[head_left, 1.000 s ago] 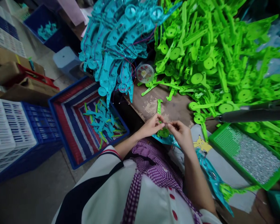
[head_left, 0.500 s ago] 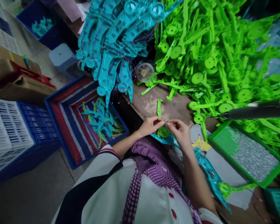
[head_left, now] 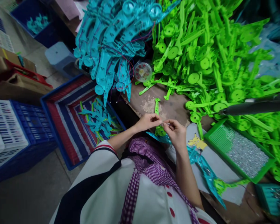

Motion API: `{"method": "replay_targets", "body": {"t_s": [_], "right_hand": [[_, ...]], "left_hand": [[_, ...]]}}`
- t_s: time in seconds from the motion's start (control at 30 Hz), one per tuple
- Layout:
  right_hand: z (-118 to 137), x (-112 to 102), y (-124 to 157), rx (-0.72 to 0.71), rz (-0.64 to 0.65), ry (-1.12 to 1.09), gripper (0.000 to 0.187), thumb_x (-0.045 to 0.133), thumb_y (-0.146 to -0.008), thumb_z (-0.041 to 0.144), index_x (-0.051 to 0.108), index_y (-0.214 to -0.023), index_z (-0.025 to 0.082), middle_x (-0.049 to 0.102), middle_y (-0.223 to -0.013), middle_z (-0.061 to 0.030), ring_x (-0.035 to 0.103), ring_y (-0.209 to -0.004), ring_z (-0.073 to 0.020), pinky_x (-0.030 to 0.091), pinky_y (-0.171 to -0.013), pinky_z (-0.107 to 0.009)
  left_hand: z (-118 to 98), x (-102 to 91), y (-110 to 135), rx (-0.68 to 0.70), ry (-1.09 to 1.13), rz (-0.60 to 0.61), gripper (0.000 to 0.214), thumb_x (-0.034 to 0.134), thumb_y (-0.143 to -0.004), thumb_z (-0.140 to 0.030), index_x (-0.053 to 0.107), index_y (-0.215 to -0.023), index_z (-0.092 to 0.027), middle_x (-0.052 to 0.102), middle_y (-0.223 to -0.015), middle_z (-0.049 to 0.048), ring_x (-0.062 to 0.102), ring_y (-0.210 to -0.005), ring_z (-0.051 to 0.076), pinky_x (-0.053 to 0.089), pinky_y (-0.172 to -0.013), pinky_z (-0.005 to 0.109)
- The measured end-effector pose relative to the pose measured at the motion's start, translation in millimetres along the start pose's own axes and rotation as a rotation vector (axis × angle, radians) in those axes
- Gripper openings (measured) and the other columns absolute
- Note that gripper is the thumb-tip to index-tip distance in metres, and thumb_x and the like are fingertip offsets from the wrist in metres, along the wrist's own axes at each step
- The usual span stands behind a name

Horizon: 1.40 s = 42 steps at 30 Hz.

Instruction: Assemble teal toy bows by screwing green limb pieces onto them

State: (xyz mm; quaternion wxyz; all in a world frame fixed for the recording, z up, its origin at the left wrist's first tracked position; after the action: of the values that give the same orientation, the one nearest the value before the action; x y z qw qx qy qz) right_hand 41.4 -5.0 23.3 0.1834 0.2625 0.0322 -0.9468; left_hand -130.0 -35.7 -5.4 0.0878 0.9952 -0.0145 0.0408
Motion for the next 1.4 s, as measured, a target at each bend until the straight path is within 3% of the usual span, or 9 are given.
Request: {"method": "replay_targets", "body": {"t_s": [0.23, 0.4, 0.5, 0.6, 0.73, 0.93, 1.1, 1.4], "right_hand": [[24.9, -7.4, -9.6, -0.018, -0.062, -0.122, 0.022, 0.066, -0.081, 0.041, 0.067, -0.082, 0.018, 0.036, -0.051, 0.0091, 0.027, -0.046, -0.0066, 0.023, -0.046, -0.022], [45.0, -29.0, -42.7, -0.041, -0.112, -0.189, 0.02, 0.069, -0.079, 0.038, 0.068, -0.085, 0.02, 0.044, -0.06, 0.0058, 0.033, -0.052, -0.0082, 0.027, -0.049, -0.022], [36.6, -31.0, -62.3, -0.053, -0.129, -0.224, 0.024, 0.07, -0.078, 0.042, 0.068, -0.088, 0.02, 0.052, -0.068, 0.0029, 0.04, -0.059, -0.0103, 0.032, -0.054, -0.024], [16.9, -17.0, -68.5, 0.008, -0.102, -0.192, 0.03, 0.066, -0.08, 0.048, 0.068, -0.087, 0.019, 0.054, -0.069, 0.002, 0.043, -0.061, -0.0116, 0.034, -0.057, -0.025], [-4.3, 15.2, -70.4, 0.042, 0.023, -0.067, 0.037, 0.062, -0.081, 0.052, 0.07, -0.089, 0.017, 0.06, -0.068, -0.0001, 0.049, -0.062, -0.0137, 0.037, -0.063, -0.028], [-23.7, 43.2, -85.8, 0.123, 0.051, 0.194, 0.039, 0.057, -0.082, 0.051, 0.074, -0.088, 0.016, 0.072, -0.075, -0.0078, 0.061, -0.069, -0.0209, 0.041, -0.068, -0.031], [-24.8, 44.6, -82.5, 0.13, 0.017, 0.321, 0.042, 0.053, -0.09, 0.05, 0.076, -0.101, 0.016, 0.077, -0.093, -0.0139, 0.068, -0.084, -0.0269, 0.043, -0.074, -0.033], [-14.0, 49.1, -84.4, 0.225, 0.065, 0.467, 0.032, 0.054, -0.092, 0.044, 0.071, -0.098, 0.017, 0.077, -0.098, -0.0139, 0.068, -0.088, -0.028, 0.04, -0.074, -0.032]], "left_hand": [[-27.4, -4.0, -14.3, 0.097, 0.014, 0.017, 0.043, 0.078, -0.076, -0.055, 0.068, -0.08, -0.014, 0.066, -0.072, -0.0003, 0.058, -0.065, 0.009, 0.049, -0.064, 0.023], [-44.0, -14.7, -34.7, 0.256, -0.061, 0.028, 0.041, 0.074, -0.082, -0.054, 0.071, -0.093, -0.015, 0.071, -0.086, 0.0033, 0.064, -0.074, 0.011, 0.052, -0.071, 0.025], [-30.9, -29.6, -47.8, 0.328, -0.215, -0.077, 0.033, 0.07, -0.088, -0.046, 0.07, -0.1, -0.015, 0.073, -0.094, 0.0054, 0.067, -0.083, 0.014, 0.054, -0.078, 0.028], [-5.9, -46.9, -56.8, 0.39, -0.479, -0.177, 0.02, 0.064, -0.092, -0.028, 0.071, -0.106, -0.016, 0.074, -0.107, 0.009, 0.069, -0.102, 0.019, 0.054, -0.094, 0.037], [16.8, -59.5, -61.2, 0.431, -0.734, -0.082, 0.032, 0.054, -0.095, -0.015, 0.068, -0.124, -0.02, 0.067, -0.136, 0.011, 0.059, -0.131, 0.022, 0.039, -0.118, 0.048], [14.9, -60.3, -61.9, 0.441, -0.897, 0.036, 0.031, 0.053, -0.1, -0.024, 0.069, -0.126, -0.018, 0.062, -0.142, 0.0142, 0.056, -0.133, 0.026, 0.043, -0.115, 0.05], [15.7, -62.8, -63.7, 0.462, -0.9, 0.051, 0.029, 0.054, -0.1, -0.025, 0.069, -0.124, -0.017, 0.063, -0.141, 0.0141, 0.058, -0.13, 0.026, 0.044, -0.113, 0.051], [17.6, -63.0, -62.8, 0.461, -0.867, 0.047, 0.026, 0.056, -0.1, -0.025, 0.071, -0.121, -0.022, 0.063, -0.139, 0.0116, 0.057, -0.13, 0.025, 0.044, -0.113, 0.052]]}}
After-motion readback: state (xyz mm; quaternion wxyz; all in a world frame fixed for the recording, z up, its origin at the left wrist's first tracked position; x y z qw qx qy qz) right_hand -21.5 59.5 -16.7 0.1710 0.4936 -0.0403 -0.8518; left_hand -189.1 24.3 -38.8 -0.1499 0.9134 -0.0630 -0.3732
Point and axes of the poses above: each hand's wrist, its own y-axis away from the middle knuckle, its own x-axis out of the palm, z = x × y, the point moved 2 cm from there along -y, towards the middle knuckle
